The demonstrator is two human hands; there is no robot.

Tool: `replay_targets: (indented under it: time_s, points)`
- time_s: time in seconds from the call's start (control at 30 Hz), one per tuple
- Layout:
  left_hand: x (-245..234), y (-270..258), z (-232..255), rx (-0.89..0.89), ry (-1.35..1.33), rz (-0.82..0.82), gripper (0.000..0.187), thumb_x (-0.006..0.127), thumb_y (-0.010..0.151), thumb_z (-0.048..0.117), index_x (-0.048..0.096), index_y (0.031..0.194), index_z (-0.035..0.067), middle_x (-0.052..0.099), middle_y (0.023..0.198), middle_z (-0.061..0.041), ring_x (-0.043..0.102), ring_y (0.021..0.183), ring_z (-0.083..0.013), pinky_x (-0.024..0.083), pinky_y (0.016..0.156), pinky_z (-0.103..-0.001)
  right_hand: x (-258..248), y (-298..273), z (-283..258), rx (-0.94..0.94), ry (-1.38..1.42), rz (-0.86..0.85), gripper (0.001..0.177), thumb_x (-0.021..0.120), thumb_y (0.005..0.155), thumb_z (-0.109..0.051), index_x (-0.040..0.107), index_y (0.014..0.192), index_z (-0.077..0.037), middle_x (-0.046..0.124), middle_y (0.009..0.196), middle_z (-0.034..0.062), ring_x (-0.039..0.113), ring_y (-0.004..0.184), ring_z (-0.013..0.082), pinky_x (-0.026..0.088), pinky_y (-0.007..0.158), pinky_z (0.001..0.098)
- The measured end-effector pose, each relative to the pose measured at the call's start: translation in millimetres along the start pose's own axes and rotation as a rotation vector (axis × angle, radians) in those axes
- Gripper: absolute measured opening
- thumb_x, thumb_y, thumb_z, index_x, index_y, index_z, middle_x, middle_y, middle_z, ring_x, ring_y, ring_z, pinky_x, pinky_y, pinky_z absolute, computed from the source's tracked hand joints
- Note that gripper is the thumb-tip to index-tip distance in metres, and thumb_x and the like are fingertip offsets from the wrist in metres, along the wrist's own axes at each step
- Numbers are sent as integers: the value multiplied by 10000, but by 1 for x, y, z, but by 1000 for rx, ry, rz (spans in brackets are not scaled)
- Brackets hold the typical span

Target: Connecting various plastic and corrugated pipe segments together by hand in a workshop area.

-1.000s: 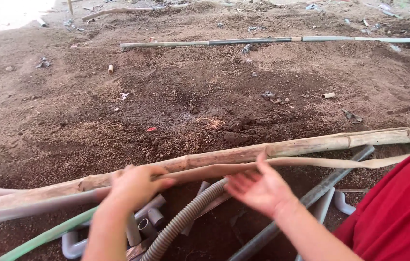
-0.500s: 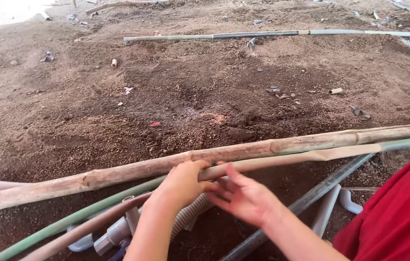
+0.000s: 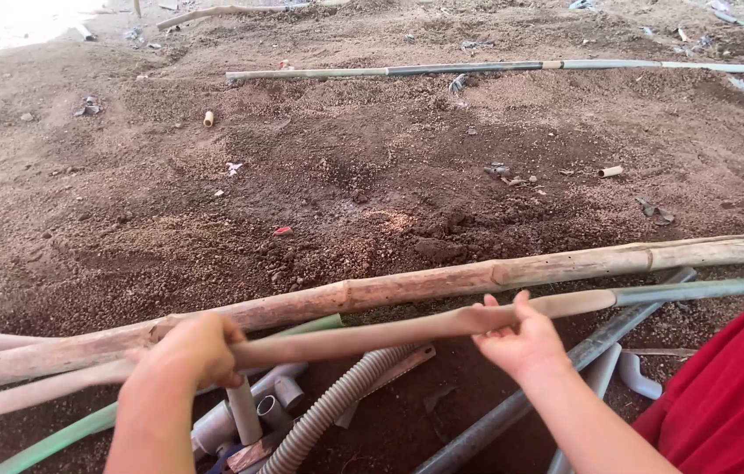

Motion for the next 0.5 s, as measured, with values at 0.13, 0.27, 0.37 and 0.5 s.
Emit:
replay_targets:
  time_s: [0.13, 0.27, 0.37, 0.5]
  points:
    - [-4, -42, 20, -54, 188, -91, 760, 959, 847, 562, 628, 1493, 338, 556, 1653, 64, 511, 1546, -297, 308, 1278, -627, -2, -19, 42, 22, -241, -111, 285, 558, 1095, -434, 644, 1275, -231, 729, 1342, -85, 665, 1349, 129, 428, 1212, 441]
    - [24, -42, 91, 381, 136, 7, 953, 922, 810, 566, 421, 1567, 278, 504, 1628, -36, 358, 1572, -300, 113, 1350, -603, 5, -40, 87, 124, -355, -291, 240, 698, 967, -276, 666, 1204, -290, 725, 1220, -69, 625, 1195, 164, 471, 1106, 496]
    - [45, -28, 108, 521, 133, 100, 820, 885, 836, 480, 442, 1502, 301, 592, 1496, -17, 423, 1496, -292, 110, 1314, -589, 5, -65, 109, 117, -463, -330, 272, 823, 856, -295, 695, 1063, -176, 753, 1054, 58, 671, 1017, 230, 540, 999, 476]
    - [49, 13, 84, 449, 201, 214, 421, 786, 915, 574, 674, 1275, 386, 765, 1281, 25, 620, 1335, -238, 278, 1253, -484, 14, -90, 103, 138, -530, -245, 614, 735, 782, -569, 616, 1221, -158, 600, 1156, 125, 621, 1206, 298, 484, 1114, 556]
Point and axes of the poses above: each hand's wrist, its own y-axis towards the middle knuckle, its own x-axis out of the palm, z = x × y, the point moved 5 cm from there along y, towards the middle knuckle
